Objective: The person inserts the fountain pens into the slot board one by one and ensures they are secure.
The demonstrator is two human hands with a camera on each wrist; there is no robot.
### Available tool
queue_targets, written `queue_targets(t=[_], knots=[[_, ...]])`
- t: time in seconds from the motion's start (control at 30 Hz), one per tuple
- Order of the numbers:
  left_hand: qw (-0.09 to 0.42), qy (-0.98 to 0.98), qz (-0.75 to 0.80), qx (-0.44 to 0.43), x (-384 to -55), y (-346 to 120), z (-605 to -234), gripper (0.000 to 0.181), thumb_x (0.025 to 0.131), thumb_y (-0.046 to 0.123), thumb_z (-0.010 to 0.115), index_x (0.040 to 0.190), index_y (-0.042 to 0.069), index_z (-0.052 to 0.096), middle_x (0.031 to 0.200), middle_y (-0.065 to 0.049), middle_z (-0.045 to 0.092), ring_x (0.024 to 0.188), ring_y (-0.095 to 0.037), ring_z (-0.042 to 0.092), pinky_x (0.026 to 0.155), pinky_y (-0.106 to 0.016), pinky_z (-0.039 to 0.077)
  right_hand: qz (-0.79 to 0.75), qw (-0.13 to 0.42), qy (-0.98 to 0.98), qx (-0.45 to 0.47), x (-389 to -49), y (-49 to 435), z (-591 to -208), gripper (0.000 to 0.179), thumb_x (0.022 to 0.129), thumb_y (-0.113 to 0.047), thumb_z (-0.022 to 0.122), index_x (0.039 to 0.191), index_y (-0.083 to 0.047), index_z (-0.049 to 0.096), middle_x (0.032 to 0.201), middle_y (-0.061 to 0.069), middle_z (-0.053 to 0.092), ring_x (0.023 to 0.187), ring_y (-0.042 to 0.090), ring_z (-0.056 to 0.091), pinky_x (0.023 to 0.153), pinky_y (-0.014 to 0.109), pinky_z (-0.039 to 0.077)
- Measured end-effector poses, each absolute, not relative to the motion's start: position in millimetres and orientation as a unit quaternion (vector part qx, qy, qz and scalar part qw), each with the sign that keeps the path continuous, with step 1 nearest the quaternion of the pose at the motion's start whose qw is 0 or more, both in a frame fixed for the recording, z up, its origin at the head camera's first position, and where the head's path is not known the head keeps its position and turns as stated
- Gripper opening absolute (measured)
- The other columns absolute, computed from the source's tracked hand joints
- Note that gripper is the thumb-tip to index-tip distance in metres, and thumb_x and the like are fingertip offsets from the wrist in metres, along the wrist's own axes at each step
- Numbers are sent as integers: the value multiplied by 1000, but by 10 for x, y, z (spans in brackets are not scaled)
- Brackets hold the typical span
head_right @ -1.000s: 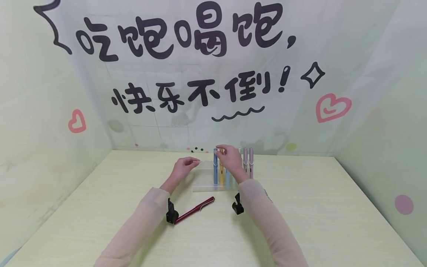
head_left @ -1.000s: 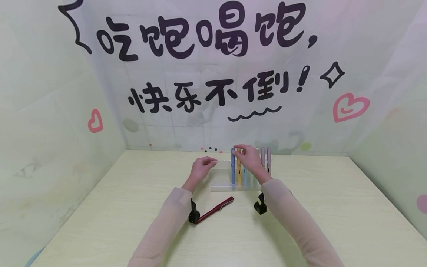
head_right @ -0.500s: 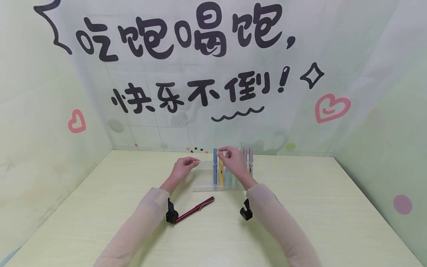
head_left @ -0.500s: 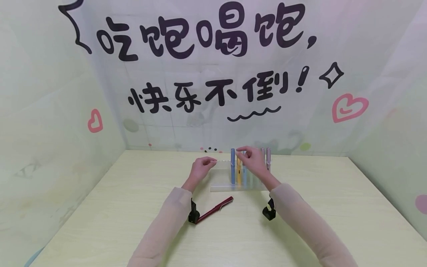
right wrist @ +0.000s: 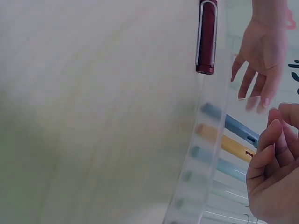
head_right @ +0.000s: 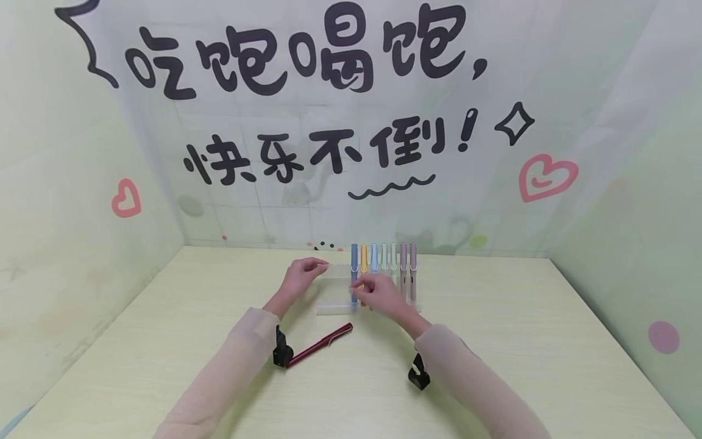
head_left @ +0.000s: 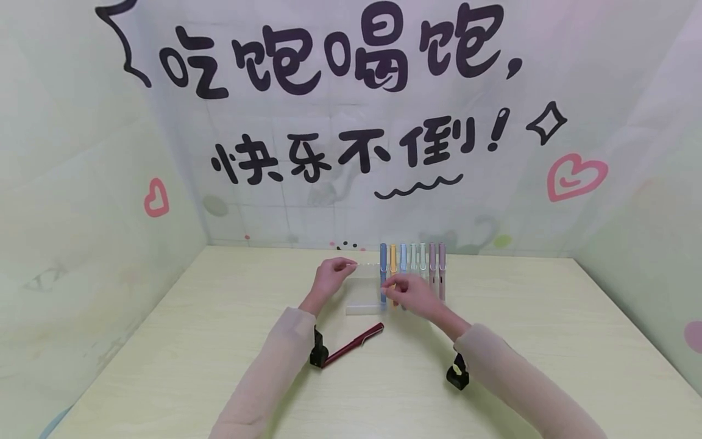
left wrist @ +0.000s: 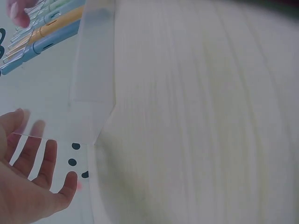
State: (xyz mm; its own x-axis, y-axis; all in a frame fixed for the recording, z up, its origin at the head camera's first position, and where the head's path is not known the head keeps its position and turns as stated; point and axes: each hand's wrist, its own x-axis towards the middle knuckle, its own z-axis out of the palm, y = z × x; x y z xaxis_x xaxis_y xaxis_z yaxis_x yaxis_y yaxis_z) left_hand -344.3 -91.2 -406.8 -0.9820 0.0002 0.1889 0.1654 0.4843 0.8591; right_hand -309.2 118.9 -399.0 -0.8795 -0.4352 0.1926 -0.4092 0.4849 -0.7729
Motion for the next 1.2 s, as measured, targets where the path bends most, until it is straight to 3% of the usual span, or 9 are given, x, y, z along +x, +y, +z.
queue_targets(t=[0.3, 0.57, 1.2], knots=[[72, -854, -515, -38, -3459, -923, -4075, 20, 85, 21, 59, 99, 8, 66, 95, -6, 62, 88, -19, 55, 74, -32, 45, -391, 115, 849, -337, -2995, 1293, -4191, 20, 81, -7, 61, 101, -5, 62, 67, -1, 58, 57, 13, 53, 52, 27, 45], [76, -854, -513, -45, -3460, -928, -4073, 19, 85, 20, 59, 98, 7, 66, 94, -6, 62, 89, -20, 55, 75, -32, 45, -344, 119, 855, -370, -2956, 1257, -4207, 28, 78, -10, 66, 105, -6, 61, 72, -6, 57, 66, 11, 53, 61, 26, 45], [77, -847, -523, -54, -3495, -931, -4076, 19, 85, 22, 60, 95, 8, 67, 94, -5, 63, 89, -20, 55, 74, -35, 44, -299, 95, 865, -392, -2966, 1158, -4226, 19, 77, -13, 67, 95, -9, 65, 64, -9, 53, 57, 5, 47, 54, 23, 41]])
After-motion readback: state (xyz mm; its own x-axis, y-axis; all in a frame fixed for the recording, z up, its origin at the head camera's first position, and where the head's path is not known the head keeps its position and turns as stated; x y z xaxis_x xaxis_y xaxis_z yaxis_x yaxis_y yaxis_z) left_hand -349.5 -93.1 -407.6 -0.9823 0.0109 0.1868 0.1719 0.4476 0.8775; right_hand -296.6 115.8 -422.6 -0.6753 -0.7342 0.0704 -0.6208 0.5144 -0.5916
